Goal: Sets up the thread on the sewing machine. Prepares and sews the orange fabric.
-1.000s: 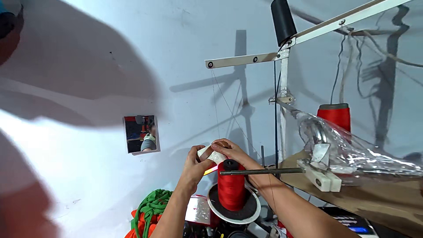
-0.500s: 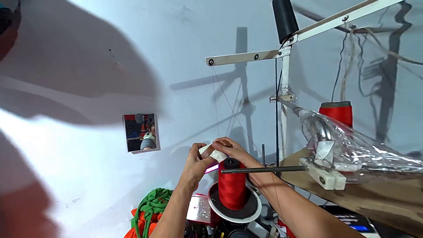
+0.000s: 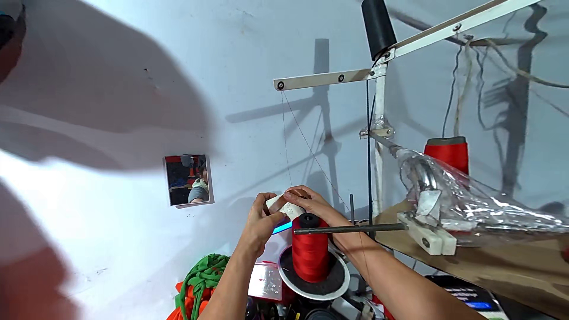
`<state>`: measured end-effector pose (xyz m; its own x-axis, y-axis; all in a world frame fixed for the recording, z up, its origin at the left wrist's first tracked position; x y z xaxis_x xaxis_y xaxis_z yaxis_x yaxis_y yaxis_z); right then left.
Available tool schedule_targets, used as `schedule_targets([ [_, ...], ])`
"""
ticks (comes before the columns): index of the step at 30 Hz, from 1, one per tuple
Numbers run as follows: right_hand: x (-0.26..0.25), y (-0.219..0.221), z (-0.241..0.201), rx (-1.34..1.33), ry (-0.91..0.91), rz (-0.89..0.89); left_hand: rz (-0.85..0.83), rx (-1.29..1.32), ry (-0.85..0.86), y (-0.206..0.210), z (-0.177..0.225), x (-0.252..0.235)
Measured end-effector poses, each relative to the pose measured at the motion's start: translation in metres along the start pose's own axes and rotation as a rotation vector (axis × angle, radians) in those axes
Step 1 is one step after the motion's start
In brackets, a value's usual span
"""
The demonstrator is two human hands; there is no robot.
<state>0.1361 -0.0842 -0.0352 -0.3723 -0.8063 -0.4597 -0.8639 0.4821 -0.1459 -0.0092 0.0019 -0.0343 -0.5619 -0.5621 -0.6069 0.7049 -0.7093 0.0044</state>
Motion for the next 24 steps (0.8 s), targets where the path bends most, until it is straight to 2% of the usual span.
schedule_targets([
  [20,-0.002,-0.002,0.005,-0.023,0.016,-0.011,0.061,0.046,-0.026,0.003,0.001,0.002],
  [24,-0.014,0.002,-0.009,0.006,0.083,0.049,0.055,0.001,-0.022,0.006,0.003,0.000],
])
Point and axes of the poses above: each hand's wrist, its own x-axis away from the middle knuckle, its own y-axis out of the palm, z = x × y, the point moved 3 cm from there along -x, towards the middle knuckle, and after that the axes turned 8 degrees about y, right-handed, at the moved point
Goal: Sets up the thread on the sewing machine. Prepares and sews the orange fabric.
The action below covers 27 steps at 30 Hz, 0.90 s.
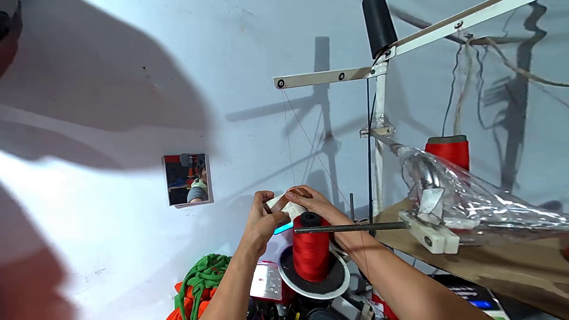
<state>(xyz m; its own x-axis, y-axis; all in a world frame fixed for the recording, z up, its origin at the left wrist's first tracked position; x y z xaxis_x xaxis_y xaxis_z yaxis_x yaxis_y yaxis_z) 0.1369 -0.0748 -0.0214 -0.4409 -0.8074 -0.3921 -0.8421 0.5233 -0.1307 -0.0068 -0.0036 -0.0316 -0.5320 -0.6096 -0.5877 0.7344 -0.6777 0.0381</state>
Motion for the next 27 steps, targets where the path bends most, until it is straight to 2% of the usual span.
schedule_targets([
  [5,-0.001,-0.004,-0.012,-0.080,0.079,0.090,-0.102,-0.081,-0.010,0.005,0.010,-0.010],
  [10,-0.016,-0.015,-0.029,-0.255,0.183,0.086,-0.194,-0.253,0.020,0.002,0.032,-0.021],
  [15,-0.009,-0.024,-0.064,-0.187,0.216,0.111,-0.307,-0.403,0.130,0.021,0.058,-0.025],
  [18,-0.022,-0.052,-0.056,-0.144,0.264,0.137,-0.368,-0.493,0.172,0.036,0.067,-0.028],
  [23,-0.020,-0.075,-0.059,-0.056,0.349,0.165,-0.297,-0.736,0.303,0.054,0.068,-0.027],
  [27,-0.013,-0.082,-0.066,0.060,0.359,0.033,-0.269,-0.826,0.184,0.068,0.069,-0.038],
])
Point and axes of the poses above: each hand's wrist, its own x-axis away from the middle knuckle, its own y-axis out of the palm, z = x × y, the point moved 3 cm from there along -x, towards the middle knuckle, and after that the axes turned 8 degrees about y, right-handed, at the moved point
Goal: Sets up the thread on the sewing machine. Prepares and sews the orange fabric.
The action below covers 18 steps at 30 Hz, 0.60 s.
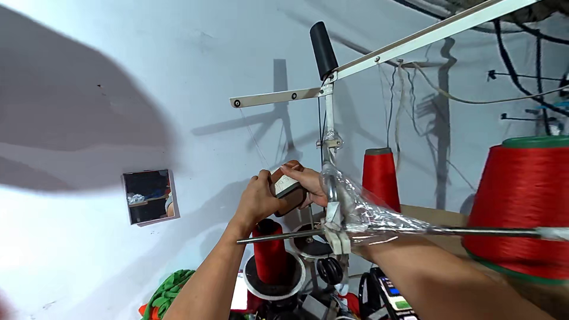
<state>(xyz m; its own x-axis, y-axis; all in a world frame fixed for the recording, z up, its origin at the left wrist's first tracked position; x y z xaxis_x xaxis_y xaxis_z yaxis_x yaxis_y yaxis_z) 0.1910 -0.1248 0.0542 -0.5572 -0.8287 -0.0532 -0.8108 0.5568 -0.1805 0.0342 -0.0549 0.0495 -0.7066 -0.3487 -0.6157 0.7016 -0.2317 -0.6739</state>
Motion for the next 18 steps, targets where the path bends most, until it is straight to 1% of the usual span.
schedule_targets([
  [2,0.004,0.002,-0.003,0.094,-0.024,0.021,-0.053,-0.057,-0.041,0.004,-0.004,-0.018],
  [3,0.001,0.001,-0.004,0.179,-0.065,0.064,-0.071,-0.076,-0.054,0.005,-0.004,-0.021],
  [4,-0.007,-0.003,-0.005,0.320,-0.126,0.115,-0.093,-0.101,-0.067,0.006,-0.003,-0.022],
  [6,-0.038,-0.017,-0.004,0.662,-0.340,0.248,-0.136,-0.152,-0.083,0.008,-0.001,-0.021],
  [7,-0.043,-0.021,-0.005,0.781,-0.445,0.292,-0.151,-0.160,-0.089,0.011,0.000,-0.020],
  [8,-0.037,-0.021,-0.007,0.861,-0.527,0.319,-0.156,-0.152,-0.092,0.013,0.001,-0.018],
  [9,-0.019,-0.019,-0.010,0.939,-0.564,0.338,-0.157,-0.133,-0.097,0.016,0.003,-0.016],
  [10,0.000,-0.016,-0.012,1.012,-0.576,0.355,-0.156,-0.115,-0.110,0.018,0.006,-0.015],
  [11,0.015,-0.014,-0.015,1.082,-0.550,0.341,-0.170,-0.115,-0.129,0.019,0.011,-0.013],
  [15,0.064,-0.008,-0.022,1.296,-0.343,0.164,-0.257,-0.239,-0.171,0.026,0.028,-0.011],
  [18,0.079,-0.008,-0.019,1.393,-0.267,0.069,-0.347,-0.246,-0.193,0.027,0.045,-0.001],
])
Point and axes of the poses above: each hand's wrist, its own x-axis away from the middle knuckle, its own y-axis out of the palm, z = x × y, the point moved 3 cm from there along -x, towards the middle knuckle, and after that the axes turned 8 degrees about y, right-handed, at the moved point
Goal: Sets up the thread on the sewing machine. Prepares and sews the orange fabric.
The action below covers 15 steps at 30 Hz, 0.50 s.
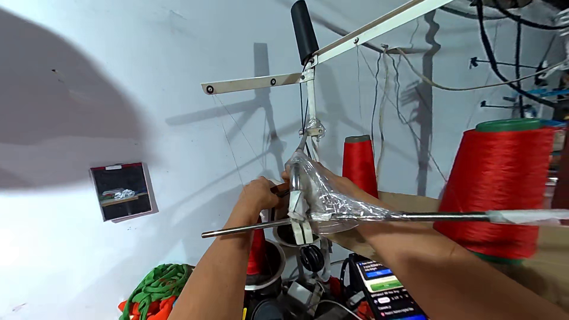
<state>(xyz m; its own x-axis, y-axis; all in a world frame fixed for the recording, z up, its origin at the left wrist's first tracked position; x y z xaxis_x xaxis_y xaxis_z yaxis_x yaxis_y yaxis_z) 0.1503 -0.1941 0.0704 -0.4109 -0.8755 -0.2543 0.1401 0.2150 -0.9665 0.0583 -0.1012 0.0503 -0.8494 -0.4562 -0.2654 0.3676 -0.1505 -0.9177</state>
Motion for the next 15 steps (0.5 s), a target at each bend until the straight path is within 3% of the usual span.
schedule_targets([
  [4,0.025,-0.003,-0.011,0.004,0.015,-0.138,-0.190,-0.132,-0.004,-0.002,0.020,0.021],
  [7,0.013,0.007,-0.006,-0.025,-0.005,-0.121,-0.181,-0.148,0.038,-0.003,0.020,0.029],
  [8,0.004,0.016,0.000,-0.019,-0.033,-0.055,-0.161,-0.139,0.057,-0.003,0.018,0.032],
  [9,-0.012,0.036,0.013,-0.004,-0.138,0.160,-0.141,-0.137,0.075,-0.003,0.016,0.036],
  [10,-0.040,0.065,0.032,-0.012,-0.307,0.496,-0.134,-0.155,0.086,-0.003,0.015,0.039],
  [11,-0.056,0.073,0.039,0.000,-0.287,0.513,-0.140,-0.181,0.091,-0.004,0.014,0.041],
  [13,-0.063,0.051,0.034,-0.002,-0.008,0.090,-0.139,-0.184,0.083,-0.007,0.013,0.045],
  [15,-0.081,0.054,0.047,-0.194,-0.041,0.182,-0.161,-0.233,0.100,-0.005,0.004,0.034],
])
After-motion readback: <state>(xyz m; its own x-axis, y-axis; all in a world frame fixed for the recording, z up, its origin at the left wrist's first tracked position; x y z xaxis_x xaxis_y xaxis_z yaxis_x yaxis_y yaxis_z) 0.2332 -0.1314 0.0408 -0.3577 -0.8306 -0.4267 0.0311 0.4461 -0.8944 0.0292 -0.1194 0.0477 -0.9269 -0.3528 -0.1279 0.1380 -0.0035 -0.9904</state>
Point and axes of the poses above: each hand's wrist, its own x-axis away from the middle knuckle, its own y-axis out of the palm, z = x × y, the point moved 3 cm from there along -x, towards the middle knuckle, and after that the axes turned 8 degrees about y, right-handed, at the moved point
